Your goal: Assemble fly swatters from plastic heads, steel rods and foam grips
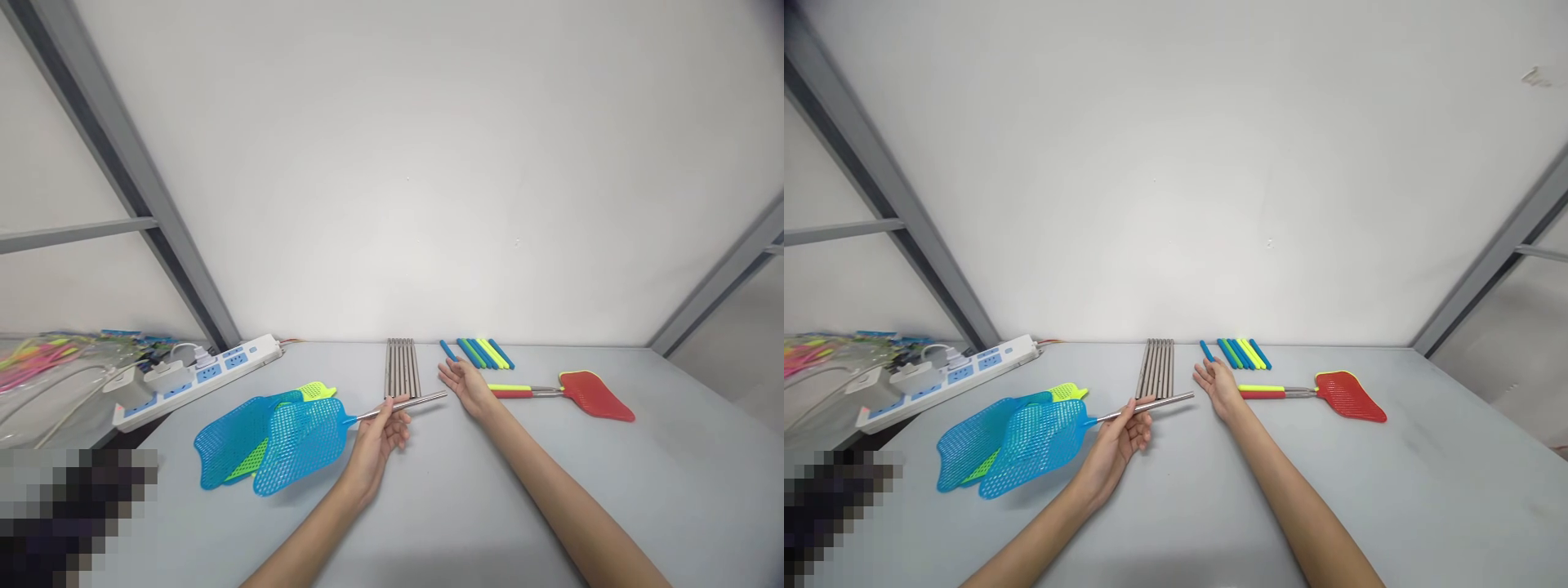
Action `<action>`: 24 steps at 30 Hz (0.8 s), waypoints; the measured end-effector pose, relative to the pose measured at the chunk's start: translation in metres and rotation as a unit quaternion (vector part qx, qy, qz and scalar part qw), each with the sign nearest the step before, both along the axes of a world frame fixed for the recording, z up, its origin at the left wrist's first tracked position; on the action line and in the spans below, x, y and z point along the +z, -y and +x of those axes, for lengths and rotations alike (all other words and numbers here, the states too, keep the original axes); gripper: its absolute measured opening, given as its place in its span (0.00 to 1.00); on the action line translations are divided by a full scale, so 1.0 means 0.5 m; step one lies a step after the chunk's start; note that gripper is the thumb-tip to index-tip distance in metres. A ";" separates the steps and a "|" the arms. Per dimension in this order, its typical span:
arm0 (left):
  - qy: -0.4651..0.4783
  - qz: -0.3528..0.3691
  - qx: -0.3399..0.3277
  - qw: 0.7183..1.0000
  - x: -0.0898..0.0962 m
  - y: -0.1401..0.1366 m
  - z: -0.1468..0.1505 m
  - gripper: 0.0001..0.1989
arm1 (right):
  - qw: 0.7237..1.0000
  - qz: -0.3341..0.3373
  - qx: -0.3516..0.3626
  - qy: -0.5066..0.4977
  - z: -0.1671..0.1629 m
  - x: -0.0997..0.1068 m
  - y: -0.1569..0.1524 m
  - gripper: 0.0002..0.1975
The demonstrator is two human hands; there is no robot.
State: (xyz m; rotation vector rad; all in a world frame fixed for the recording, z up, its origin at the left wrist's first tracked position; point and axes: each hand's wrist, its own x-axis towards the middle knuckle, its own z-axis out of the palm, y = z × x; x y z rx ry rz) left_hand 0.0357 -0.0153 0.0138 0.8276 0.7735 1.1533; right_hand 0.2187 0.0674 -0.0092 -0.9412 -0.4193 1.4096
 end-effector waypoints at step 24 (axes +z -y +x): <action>0.053 -0.019 0.018 0.998 -0.002 -0.015 -0.013 0.18 | 0.994 0.103 0.003 0.030 0.010 0.004 0.121 0.09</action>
